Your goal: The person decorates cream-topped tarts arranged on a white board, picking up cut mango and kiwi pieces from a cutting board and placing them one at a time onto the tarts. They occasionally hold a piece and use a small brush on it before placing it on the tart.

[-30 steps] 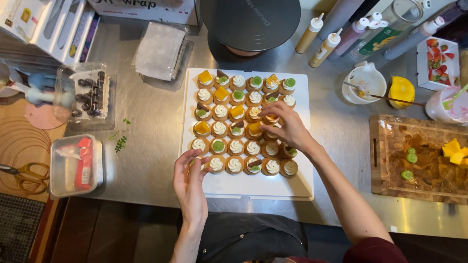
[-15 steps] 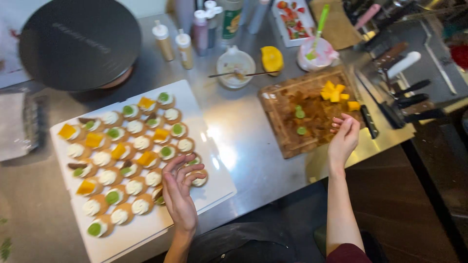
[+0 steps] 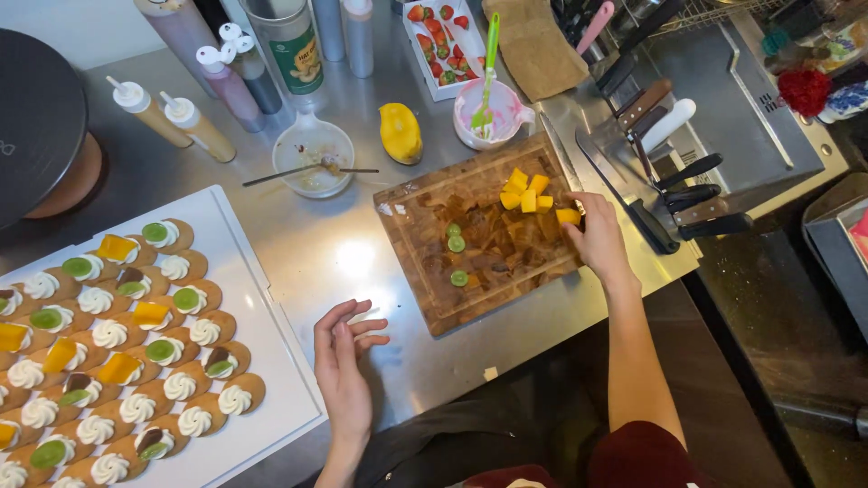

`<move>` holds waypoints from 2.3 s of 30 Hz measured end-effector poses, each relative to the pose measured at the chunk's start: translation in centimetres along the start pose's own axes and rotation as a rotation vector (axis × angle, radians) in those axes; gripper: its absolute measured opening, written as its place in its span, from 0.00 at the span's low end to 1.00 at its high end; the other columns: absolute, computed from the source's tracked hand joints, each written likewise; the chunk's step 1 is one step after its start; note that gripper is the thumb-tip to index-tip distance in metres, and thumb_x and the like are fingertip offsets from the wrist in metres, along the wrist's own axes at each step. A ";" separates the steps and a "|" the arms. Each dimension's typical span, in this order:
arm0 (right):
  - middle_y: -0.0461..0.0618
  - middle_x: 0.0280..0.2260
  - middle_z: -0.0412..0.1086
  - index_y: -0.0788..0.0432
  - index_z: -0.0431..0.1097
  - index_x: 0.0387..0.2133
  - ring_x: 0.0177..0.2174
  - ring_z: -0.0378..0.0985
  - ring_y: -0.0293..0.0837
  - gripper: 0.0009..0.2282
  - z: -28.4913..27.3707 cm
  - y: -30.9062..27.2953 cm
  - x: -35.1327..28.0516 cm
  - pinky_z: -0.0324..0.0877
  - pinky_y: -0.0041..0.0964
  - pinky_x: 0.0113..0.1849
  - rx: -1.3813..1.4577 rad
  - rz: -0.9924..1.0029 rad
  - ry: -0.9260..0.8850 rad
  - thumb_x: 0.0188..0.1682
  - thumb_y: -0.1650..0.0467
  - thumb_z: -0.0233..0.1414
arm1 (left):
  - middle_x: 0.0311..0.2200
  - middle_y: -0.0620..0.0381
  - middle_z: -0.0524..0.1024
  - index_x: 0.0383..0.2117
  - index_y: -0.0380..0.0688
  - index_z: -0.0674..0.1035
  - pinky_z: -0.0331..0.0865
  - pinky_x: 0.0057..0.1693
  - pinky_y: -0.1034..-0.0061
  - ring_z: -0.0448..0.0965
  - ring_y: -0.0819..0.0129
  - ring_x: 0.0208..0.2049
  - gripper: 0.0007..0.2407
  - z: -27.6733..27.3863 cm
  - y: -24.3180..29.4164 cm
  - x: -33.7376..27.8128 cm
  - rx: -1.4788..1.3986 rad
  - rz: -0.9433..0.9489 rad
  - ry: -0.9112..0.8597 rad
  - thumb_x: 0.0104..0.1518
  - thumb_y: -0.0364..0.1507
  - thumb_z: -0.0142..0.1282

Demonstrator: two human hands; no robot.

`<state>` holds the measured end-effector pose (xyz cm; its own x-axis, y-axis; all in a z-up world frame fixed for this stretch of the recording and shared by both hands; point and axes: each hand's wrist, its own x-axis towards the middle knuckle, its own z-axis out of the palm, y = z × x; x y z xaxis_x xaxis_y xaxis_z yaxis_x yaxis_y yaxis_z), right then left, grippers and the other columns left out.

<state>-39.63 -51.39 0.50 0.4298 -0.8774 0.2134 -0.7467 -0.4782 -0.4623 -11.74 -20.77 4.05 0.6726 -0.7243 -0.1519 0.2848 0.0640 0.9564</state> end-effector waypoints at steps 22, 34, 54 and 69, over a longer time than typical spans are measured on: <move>0.52 0.37 0.77 0.59 0.76 0.46 0.25 0.75 0.42 0.16 0.0 -16.0 -2.5 0.70 0.35 0.31 0.240 -0.161 -0.128 0.43 0.72 0.65 | 0.56 0.47 0.74 0.58 0.35 0.70 0.73 0.62 0.73 0.76 0.64 0.57 0.16 9.4 -4.2 2.2 -0.466 -0.221 -0.155 0.68 0.31 0.48; 0.57 0.48 0.74 0.64 0.71 0.52 0.45 0.77 0.51 0.19 7.8 -26.4 -3.5 0.71 0.43 0.48 0.722 -0.491 -0.512 0.46 0.77 0.59 | 0.50 0.45 0.76 0.56 0.29 0.71 0.72 0.60 0.73 0.77 0.63 0.53 0.17 0.0 -3.3 1.0 -0.733 -0.126 0.386 0.63 0.24 0.54; 0.50 0.32 0.64 0.64 0.61 0.42 0.28 0.65 0.38 0.13 8.8 -27.3 3.0 0.63 0.30 0.34 1.270 -0.322 -0.119 0.75 0.67 0.40 | 0.54 0.45 0.77 0.60 0.30 0.71 0.78 0.53 0.75 0.81 0.67 0.44 0.19 -12.2 1.5 -3.7 -0.213 0.034 0.296 0.62 0.23 0.54; 0.50 0.30 0.71 0.64 0.67 0.34 0.26 0.71 0.35 0.12 2.8 -43.9 -8.4 0.69 0.29 0.31 0.664 -0.788 -0.480 0.64 0.69 0.41 | 0.51 0.51 0.81 0.56 0.37 0.77 0.80 0.51 0.76 0.82 0.71 0.45 0.19 -20.3 9.4 -5.6 0.053 0.014 -0.036 0.56 0.22 0.63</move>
<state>-8.99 -22.95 16.60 0.9173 -0.1676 0.3611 0.1728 -0.6496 -0.7403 1.03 -2.15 8.79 0.6511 -0.7477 -0.1303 0.2384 0.0385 0.9704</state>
